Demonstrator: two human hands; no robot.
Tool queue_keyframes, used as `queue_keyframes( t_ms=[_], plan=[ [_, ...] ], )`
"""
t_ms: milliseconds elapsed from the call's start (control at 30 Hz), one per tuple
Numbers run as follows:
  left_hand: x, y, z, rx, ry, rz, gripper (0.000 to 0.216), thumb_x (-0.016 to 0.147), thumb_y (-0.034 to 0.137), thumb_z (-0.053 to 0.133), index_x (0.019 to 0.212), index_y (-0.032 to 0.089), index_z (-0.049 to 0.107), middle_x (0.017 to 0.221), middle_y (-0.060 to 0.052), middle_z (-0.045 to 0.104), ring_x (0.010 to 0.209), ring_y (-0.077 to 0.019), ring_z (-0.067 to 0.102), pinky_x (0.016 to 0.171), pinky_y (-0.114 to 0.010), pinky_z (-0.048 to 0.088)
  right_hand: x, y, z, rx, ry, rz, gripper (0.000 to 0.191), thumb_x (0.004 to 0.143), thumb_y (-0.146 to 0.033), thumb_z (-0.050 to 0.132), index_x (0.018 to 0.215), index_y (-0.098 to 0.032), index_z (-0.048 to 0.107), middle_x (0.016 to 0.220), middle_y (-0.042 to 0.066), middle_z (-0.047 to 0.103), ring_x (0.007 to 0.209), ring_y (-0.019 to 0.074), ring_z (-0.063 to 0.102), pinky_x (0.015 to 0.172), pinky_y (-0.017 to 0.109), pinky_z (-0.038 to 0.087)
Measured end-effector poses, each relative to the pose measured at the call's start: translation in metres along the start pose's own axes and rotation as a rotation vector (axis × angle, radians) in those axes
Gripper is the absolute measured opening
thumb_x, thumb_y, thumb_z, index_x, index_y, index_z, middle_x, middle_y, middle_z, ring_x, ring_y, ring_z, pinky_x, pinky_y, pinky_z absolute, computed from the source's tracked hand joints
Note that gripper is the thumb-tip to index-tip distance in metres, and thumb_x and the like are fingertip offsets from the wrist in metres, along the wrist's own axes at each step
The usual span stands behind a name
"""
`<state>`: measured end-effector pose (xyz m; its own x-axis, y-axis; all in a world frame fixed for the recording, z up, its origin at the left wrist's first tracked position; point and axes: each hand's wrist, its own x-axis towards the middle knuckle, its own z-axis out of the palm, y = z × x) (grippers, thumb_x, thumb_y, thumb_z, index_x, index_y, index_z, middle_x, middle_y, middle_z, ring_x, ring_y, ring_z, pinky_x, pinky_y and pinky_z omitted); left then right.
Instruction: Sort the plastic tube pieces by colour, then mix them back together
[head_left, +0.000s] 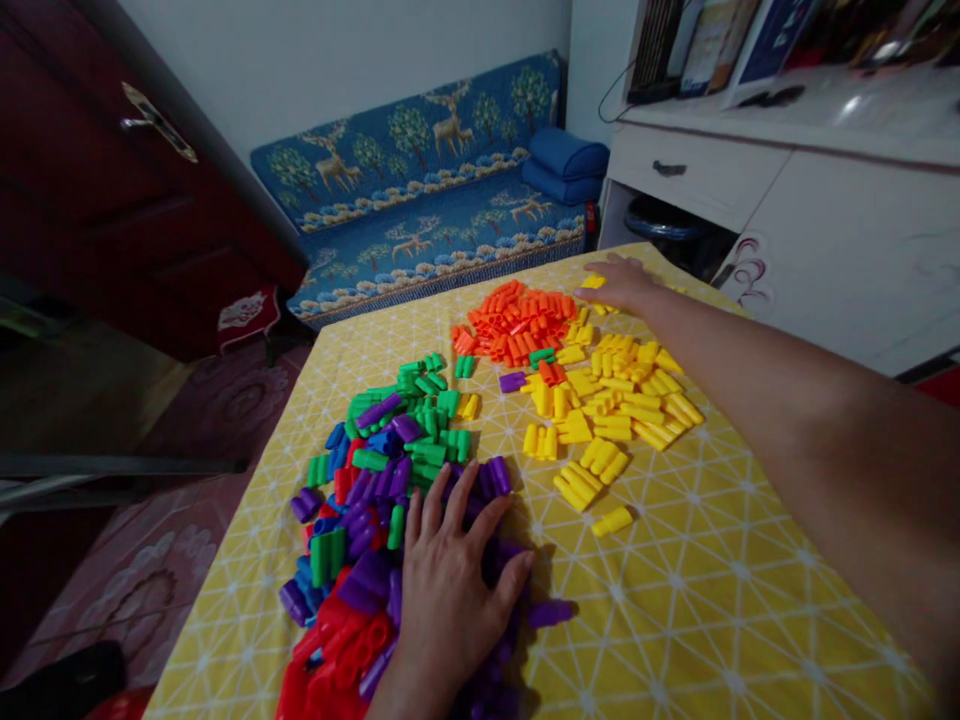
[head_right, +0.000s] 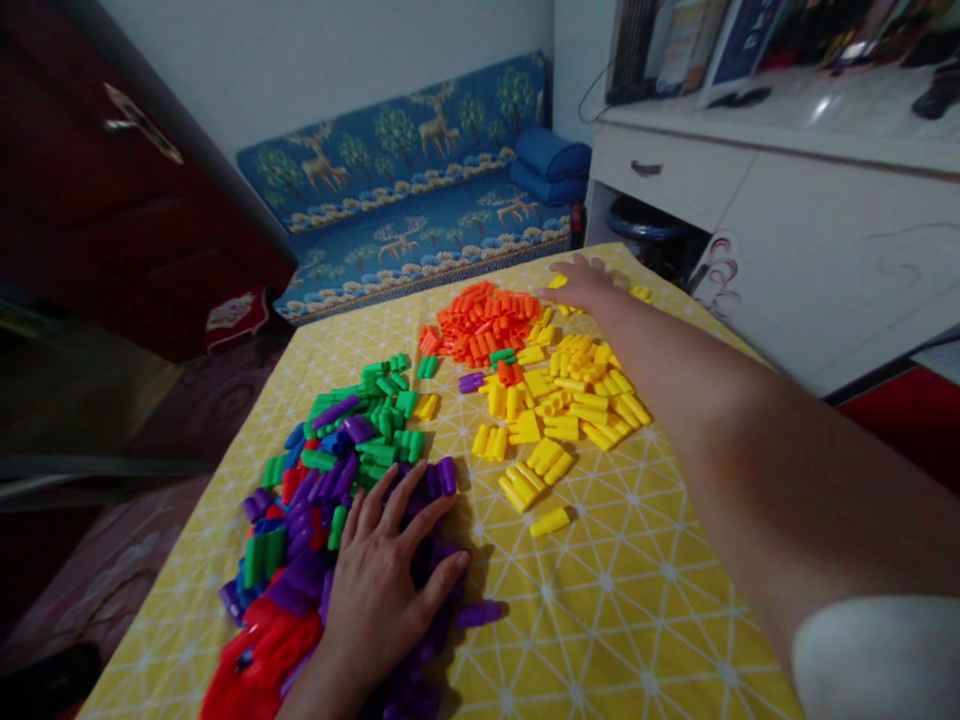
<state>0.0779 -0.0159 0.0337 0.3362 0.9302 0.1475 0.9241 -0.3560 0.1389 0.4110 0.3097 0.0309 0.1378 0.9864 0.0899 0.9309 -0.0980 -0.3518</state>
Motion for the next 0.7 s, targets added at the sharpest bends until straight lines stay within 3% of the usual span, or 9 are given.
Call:
queue_keyframes(
  t_ms=[67, 167, 300, 400, 467, 567, 600, 700],
  plan=[
    [0.000, -0.001, 0.001, 0.004, 0.008, 0.004, 0.046, 0.083, 0.048, 0.062, 0.127, 0.037, 0.060, 0.154, 0.000, 0.038, 0.141, -0.0372, 0.030, 0.111, -0.065, 0.027, 0.011, 0.002, 0.012, -0.001, -0.070, -0.016, 0.069, 0.076, -0.060, 0.066, 0.136, -0.028, 0.054, 0.150, 0.009, 0.040, 0.139, 0.0398, 0.031, 0.110, 0.059, 0.026],
    [-0.001, -0.001, 0.002, -0.001, 0.008, 0.002, 0.046, 0.082, 0.047, 0.062, 0.127, 0.038, 0.060, 0.154, 0.000, 0.037, 0.142, -0.0373, 0.029, 0.112, -0.066, 0.026, 0.009, 0.003, 0.024, 0.044, -0.093, -0.110, 0.043, 0.084, -0.044, 0.060, 0.122, -0.024, 0.066, 0.137, 0.007, 0.055, 0.131, 0.0317, 0.045, 0.111, 0.050, 0.032],
    [0.000, -0.001, 0.001, -0.025, 0.003, -0.007, 0.046, 0.081, 0.047, 0.063, 0.127, 0.039, 0.060, 0.153, 0.000, 0.038, 0.142, -0.0377, 0.029, 0.111, -0.067, 0.026, -0.028, 0.002, 0.031, 0.185, -0.026, -0.211, 0.032, 0.086, -0.033, 0.055, 0.110, -0.019, 0.071, 0.127, 0.008, 0.062, 0.123, 0.0254, 0.053, 0.109, 0.041, 0.038],
    [0.000, -0.001, 0.001, -0.041, 0.014, -0.007, 0.047, 0.080, 0.046, 0.065, 0.126, 0.039, 0.060, 0.153, 0.000, 0.039, 0.141, -0.0379, 0.030, 0.111, -0.066, 0.026, -0.080, -0.003, 0.029, 0.368, -0.089, -0.273, 0.036, 0.086, -0.045, 0.055, 0.109, -0.021, 0.072, 0.126, 0.007, 0.063, 0.123, 0.0271, 0.054, 0.108, 0.042, 0.040],
    [0.000, -0.001, 0.001, -0.045, 0.022, -0.005, 0.046, 0.080, 0.046, 0.065, 0.125, 0.039, 0.061, 0.152, 0.000, 0.040, 0.141, -0.0380, 0.031, 0.112, -0.066, 0.026, -0.112, -0.008, 0.020, 0.469, -0.213, -0.312, 0.044, 0.084, -0.057, 0.056, 0.107, -0.024, 0.073, 0.121, 0.005, 0.067, 0.119, 0.0292, 0.058, 0.104, 0.044, 0.044],
    [0.000, -0.001, 0.001, -0.039, 0.021, -0.007, 0.046, 0.080, 0.047, 0.064, 0.125, 0.038, 0.062, 0.152, 0.000, 0.040, 0.141, -0.0381, 0.031, 0.112, -0.066, 0.026, -0.127, -0.010, 0.001, 0.550, -0.355, -0.348, 0.056, 0.082, -0.070, 0.050, 0.106, -0.025, 0.074, 0.108, 0.004, 0.072, 0.105, 0.0283, 0.066, 0.095, 0.042, 0.051],
    [0.000, -0.001, 0.001, -0.034, 0.018, -0.008, 0.046, 0.080, 0.048, 0.064, 0.125, 0.038, 0.062, 0.152, -0.001, 0.040, 0.141, -0.0382, 0.030, 0.111, -0.066, 0.026, -0.120, -0.006, -0.005, 0.543, -0.314, -0.337, 0.058, 0.083, -0.071, 0.047, 0.106, -0.025, 0.074, 0.106, 0.004, 0.073, 0.102, 0.0272, 0.067, 0.093, 0.042, 0.051],
    [0.000, 0.000, 0.001, -0.020, 0.009, -0.009, 0.045, 0.081, 0.049, 0.063, 0.125, 0.038, 0.061, 0.152, -0.001, 0.040, 0.141, -0.0379, 0.030, 0.111, -0.066, 0.027, -0.076, 0.024, -0.017, 0.327, 0.005, -0.263, 0.056, 0.086, -0.067, 0.046, 0.109, -0.022, 0.071, 0.117, 0.008, 0.069, 0.111, 0.0271, 0.062, 0.099, 0.045, 0.046]
  ],
)
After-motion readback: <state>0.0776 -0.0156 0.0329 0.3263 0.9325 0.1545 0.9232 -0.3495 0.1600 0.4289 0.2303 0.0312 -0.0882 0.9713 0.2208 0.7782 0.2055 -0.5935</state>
